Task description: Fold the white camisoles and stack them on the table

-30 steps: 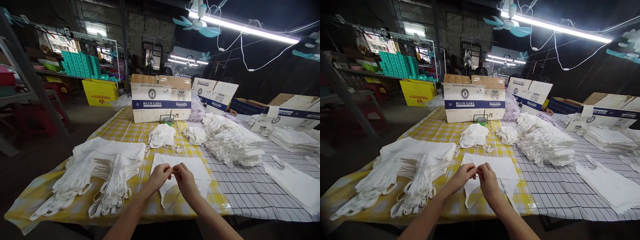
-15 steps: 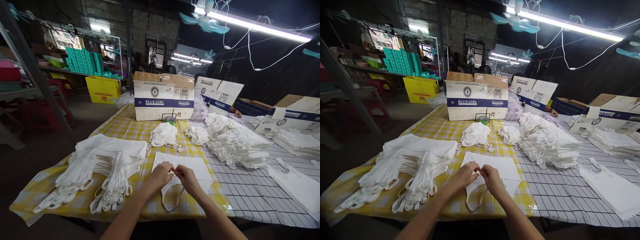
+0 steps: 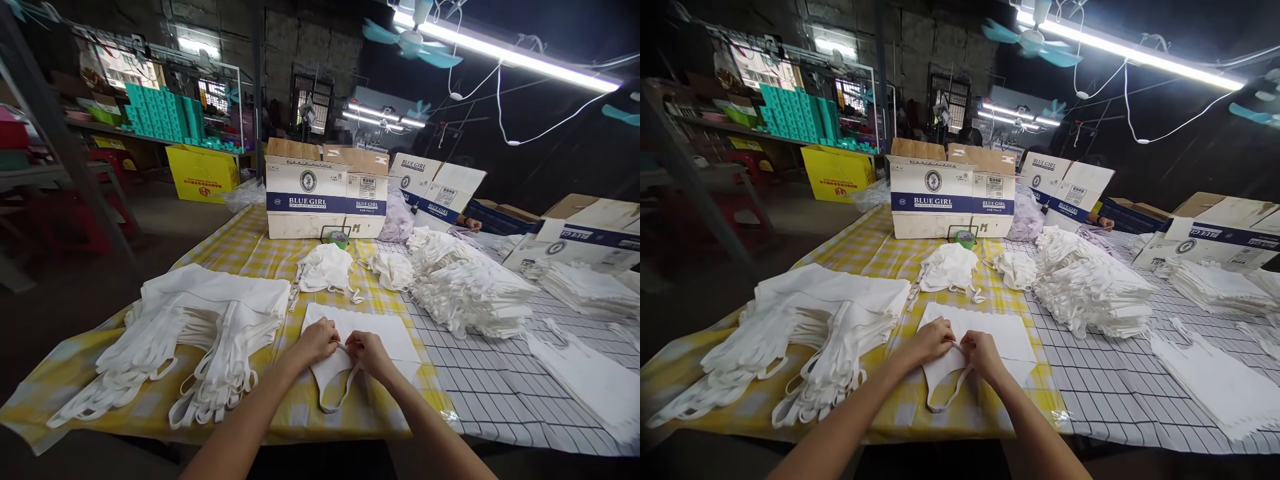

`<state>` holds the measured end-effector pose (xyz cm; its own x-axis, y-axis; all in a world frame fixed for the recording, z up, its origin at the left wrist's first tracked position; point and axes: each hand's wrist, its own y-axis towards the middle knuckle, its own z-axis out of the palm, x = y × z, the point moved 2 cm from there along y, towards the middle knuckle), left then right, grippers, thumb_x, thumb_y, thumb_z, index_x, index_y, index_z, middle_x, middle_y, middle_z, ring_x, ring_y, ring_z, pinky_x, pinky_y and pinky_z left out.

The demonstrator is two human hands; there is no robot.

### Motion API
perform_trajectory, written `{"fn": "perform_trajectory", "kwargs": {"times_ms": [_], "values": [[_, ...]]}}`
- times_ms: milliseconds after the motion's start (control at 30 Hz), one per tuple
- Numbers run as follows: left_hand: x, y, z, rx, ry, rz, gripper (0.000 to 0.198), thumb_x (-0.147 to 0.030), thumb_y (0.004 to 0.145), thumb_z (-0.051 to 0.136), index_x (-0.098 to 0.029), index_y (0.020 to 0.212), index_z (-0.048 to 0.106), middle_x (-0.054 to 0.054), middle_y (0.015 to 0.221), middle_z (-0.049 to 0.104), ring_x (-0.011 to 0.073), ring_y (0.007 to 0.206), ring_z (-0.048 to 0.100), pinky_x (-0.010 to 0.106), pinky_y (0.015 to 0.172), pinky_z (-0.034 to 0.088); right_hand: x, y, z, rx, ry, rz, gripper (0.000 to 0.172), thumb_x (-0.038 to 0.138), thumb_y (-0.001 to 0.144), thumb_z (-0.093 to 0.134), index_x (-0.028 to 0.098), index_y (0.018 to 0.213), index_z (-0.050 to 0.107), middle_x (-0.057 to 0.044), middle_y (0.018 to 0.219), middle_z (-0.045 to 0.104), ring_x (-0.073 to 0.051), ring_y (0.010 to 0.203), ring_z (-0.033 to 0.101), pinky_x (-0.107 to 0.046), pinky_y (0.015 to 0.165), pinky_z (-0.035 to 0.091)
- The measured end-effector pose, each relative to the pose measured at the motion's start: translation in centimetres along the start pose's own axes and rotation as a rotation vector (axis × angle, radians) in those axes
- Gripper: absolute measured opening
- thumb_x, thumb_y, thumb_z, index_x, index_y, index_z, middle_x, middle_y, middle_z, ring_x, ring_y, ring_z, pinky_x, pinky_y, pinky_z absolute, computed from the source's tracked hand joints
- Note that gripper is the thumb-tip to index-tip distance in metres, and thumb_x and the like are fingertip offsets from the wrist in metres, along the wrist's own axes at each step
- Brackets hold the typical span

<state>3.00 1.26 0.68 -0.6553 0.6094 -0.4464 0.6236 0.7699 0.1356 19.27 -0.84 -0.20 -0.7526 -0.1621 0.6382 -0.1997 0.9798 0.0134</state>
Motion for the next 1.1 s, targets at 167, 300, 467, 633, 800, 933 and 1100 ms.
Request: {"fn": "perform_trajectory", "kwargs": {"times_ms": [167,300,467,633,800,933,1100], "values": [[0.9,0.6,0.2,0.000,-0.098,-0.059,0.018,-0.021,0.073,0.052,-0.020,0.080,0.069,0.003,0.082,0.063,0.0175,0.088,0.053,0.025,0.074,0.041,1.0,0.9,-0.4,0.028,-0.131,-0.029,0.026,0.005,0.068,0.043,0.016,0.075,0.064,-0.002,0.066,0.065,-0.012,0.060,0.056,-0.019,0.054,0.033],[1.2,1.0,0.4,0.012,-0.142,-0.106,0.019,-0.023,0.071,0.053,-0.018,0.080,0.069,0.004,0.082,0.063,0.0177,0.083,0.055,0.025,0.072,0.042,1.5,1.6,-0.4,0.067,-0.254,-0.043,0.026,0.000,0.065,0.045,0.015,0.074,0.065,-0.003,0.068,0.065,-0.012,0.061,0.054,-0.020,0.055,0.030],[1.3,1.1,0.4,0.018,-0.165,-0.122,0.020,-0.024,0.070,0.052,-0.018,0.079,0.069,0.005,0.081,0.064,0.0179,0.081,0.056,0.025,0.072,0.042,1.7,2.1,-0.4,0.100,-0.390,-0.032,0.022,0.001,0.069,0.048,0.014,0.077,0.065,-0.007,0.074,0.066,-0.014,0.067,0.055,-0.022,0.055,0.028],[1.4,1.3,0.5,0.019,-0.166,-0.128,0.020,-0.023,0.070,0.052,-0.018,0.078,0.069,0.005,0.081,0.065,0.0180,0.081,0.056,0.025,0.073,0.041,2.2,2.2,-0.6,0.139,-0.472,-0.035,0.020,0.002,0.071,0.050,0.014,0.077,0.065,-0.006,0.075,0.066,-0.015,0.069,0.056,-0.022,0.055,0.027],[1.6,1.4,0.8,0.019,-0.156,-0.124,0.020,-0.023,0.071,0.051,-0.018,0.077,0.070,0.006,0.081,0.065,0.0178,0.078,0.057,0.026,0.071,0.040,2.9,1.9,-0.9,0.153,-0.517,-0.044,0.023,0.000,0.070,0.049,0.015,0.081,0.064,-0.006,0.079,0.065,-0.015,0.074,0.057,-0.022,0.056,0.026],[1.5,1.4,0.8,0.018,-0.153,-0.114,0.021,-0.022,0.070,0.051,-0.018,0.078,0.070,0.005,0.081,0.066,0.0180,0.080,0.057,0.026,0.070,0.040,3.0,1.7,-0.9,0.160,-0.543,-0.034,0.022,0.001,0.071,0.048,0.014,0.080,0.063,-0.007,0.080,0.065,-0.015,0.072,0.057,-0.023,0.055,0.026],[1.3,1.4,0.4,0.024,-0.157,-0.100,0.021,-0.023,0.071,0.052,-0.018,0.080,0.070,0.005,0.082,0.066,0.0182,0.083,0.056,0.025,0.073,0.041,2.9,1.7,-0.8,0.164,-0.563,-0.024,0.019,0.005,0.074,0.048,0.014,0.082,0.063,-0.009,0.081,0.065,-0.017,0.072,0.059,-0.023,0.055,0.028]]}}
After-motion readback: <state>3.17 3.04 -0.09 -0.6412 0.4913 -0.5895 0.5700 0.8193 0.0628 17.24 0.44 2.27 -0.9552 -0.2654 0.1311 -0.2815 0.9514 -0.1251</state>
